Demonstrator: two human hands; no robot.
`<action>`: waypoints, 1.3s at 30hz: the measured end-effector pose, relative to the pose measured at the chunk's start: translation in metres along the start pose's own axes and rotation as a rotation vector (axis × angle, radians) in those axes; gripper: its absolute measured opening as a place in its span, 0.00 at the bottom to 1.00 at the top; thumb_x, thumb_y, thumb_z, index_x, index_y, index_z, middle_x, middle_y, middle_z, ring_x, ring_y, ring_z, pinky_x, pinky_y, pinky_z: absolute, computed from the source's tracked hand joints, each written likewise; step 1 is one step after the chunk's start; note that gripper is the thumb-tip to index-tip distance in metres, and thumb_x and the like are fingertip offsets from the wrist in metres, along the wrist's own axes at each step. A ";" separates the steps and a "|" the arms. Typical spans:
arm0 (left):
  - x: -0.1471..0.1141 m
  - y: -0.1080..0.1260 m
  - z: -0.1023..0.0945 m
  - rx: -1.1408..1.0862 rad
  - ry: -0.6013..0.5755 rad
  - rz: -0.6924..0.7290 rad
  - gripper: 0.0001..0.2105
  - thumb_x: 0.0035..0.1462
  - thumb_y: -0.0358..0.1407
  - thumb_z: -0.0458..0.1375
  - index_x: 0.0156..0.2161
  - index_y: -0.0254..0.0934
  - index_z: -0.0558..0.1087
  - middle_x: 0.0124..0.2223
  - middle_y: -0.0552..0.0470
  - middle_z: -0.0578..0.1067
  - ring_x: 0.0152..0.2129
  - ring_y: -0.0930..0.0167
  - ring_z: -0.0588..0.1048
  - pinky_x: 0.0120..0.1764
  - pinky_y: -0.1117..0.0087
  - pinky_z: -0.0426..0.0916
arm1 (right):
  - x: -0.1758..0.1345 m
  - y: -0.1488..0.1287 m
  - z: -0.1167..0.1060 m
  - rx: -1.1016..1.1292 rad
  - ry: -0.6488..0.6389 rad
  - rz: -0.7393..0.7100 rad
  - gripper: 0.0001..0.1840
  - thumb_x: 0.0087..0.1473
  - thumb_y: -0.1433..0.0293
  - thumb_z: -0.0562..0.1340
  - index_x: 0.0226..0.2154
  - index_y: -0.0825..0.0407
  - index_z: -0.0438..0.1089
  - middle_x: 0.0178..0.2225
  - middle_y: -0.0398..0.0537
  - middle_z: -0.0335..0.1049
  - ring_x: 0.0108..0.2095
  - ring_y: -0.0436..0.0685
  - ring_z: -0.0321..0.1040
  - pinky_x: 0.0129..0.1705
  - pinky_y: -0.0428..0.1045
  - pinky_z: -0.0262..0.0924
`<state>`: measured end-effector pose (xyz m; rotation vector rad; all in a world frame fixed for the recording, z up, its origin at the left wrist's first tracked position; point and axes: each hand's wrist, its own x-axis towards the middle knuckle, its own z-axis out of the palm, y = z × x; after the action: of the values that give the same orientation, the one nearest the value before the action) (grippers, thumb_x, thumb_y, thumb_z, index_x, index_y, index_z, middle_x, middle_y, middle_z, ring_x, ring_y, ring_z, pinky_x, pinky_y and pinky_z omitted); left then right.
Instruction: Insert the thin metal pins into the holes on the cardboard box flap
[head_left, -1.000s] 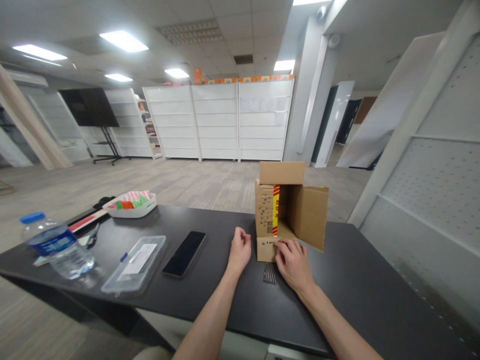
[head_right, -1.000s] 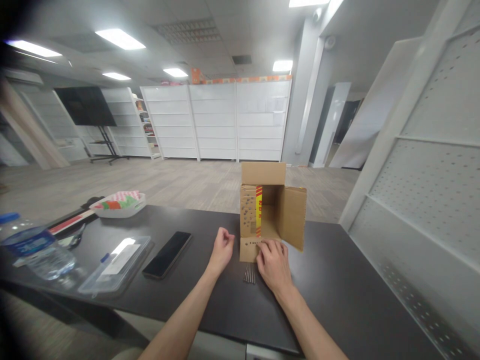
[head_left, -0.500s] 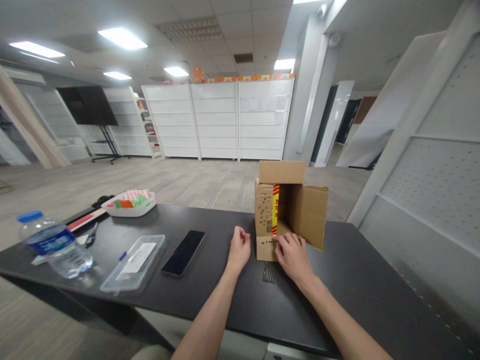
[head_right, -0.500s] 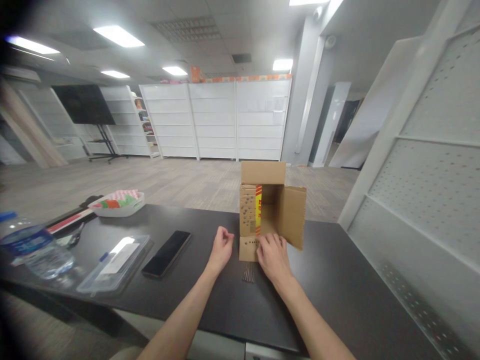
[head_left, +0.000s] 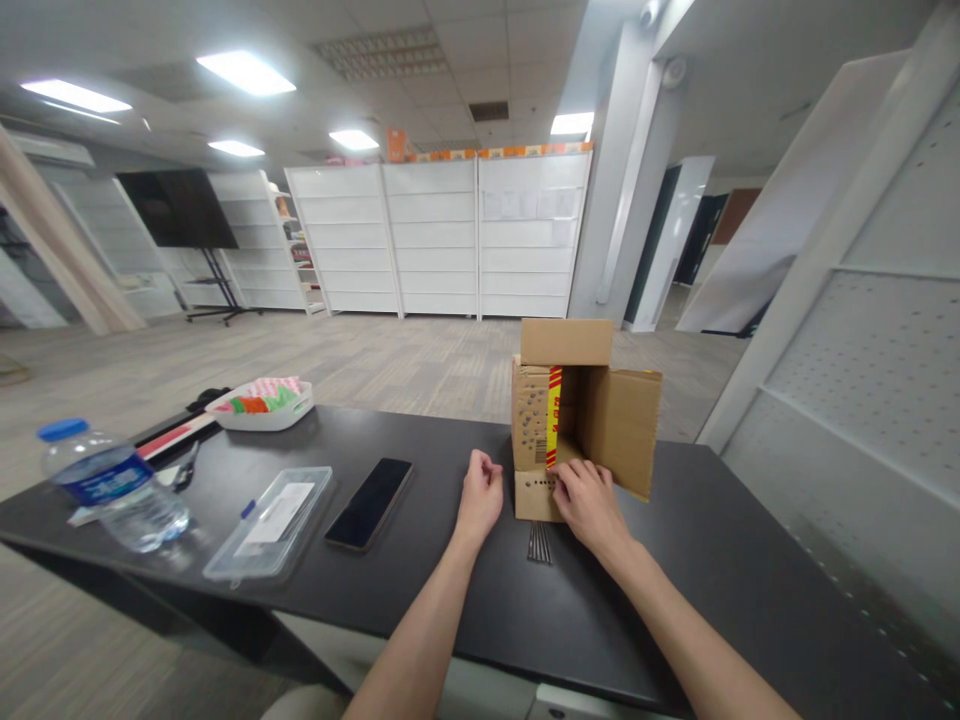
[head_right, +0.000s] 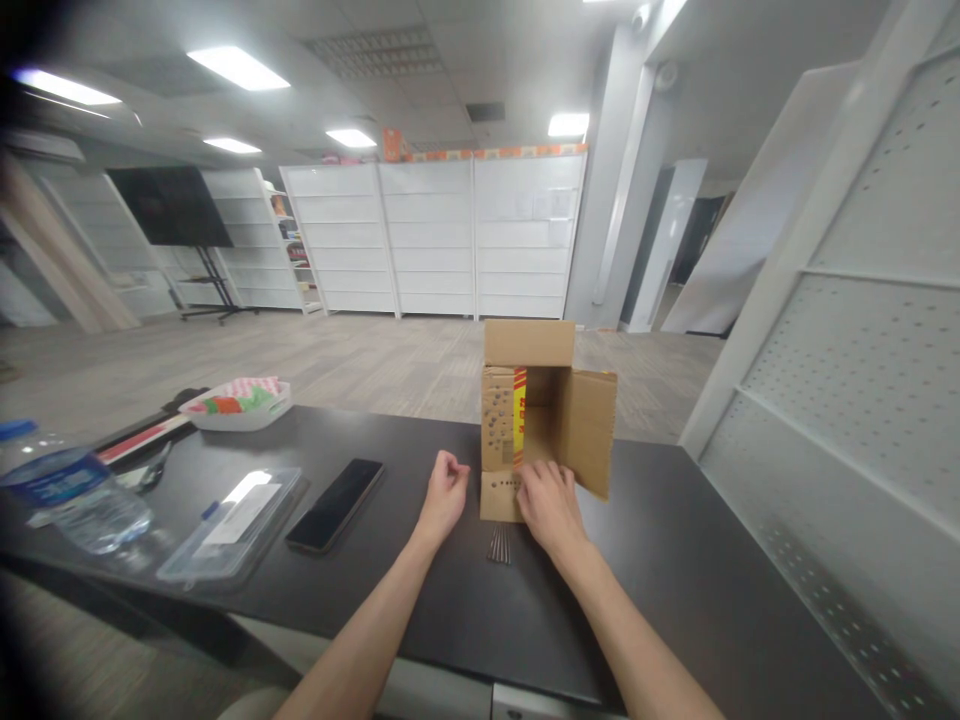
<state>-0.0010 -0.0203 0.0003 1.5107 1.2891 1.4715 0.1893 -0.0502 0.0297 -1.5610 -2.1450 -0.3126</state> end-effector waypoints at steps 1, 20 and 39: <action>0.000 0.000 0.000 -0.003 0.000 -0.001 0.07 0.58 0.35 0.50 0.32 0.39 0.54 0.28 0.59 0.57 0.23 0.77 0.59 0.29 0.76 0.55 | 0.001 0.000 -0.002 0.002 -0.019 0.009 0.11 0.57 0.74 0.54 0.40 0.49 0.69 0.37 0.48 0.70 0.42 0.59 0.61 0.45 0.53 0.46; 0.000 0.000 0.001 -0.012 0.007 0.003 0.07 0.58 0.34 0.50 0.32 0.39 0.54 0.28 0.59 0.58 0.23 0.77 0.59 0.30 0.75 0.56 | 0.018 -0.011 -0.016 -0.102 -0.182 0.054 0.13 0.51 0.78 0.54 0.40 0.51 0.65 0.39 0.51 0.71 0.43 0.59 0.63 0.44 0.52 0.44; 0.000 0.000 0.002 -0.021 0.009 -0.009 0.07 0.58 0.35 0.50 0.32 0.39 0.55 0.28 0.59 0.58 0.23 0.77 0.59 0.30 0.76 0.56 | 0.024 -0.024 -0.022 -0.220 -0.225 0.068 0.10 0.51 0.77 0.55 0.38 0.53 0.65 0.37 0.52 0.72 0.37 0.59 0.68 0.39 0.53 0.46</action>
<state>0.0004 -0.0197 -0.0003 1.4844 1.2807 1.4831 0.1658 -0.0475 0.0629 -1.8674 -2.2833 -0.3770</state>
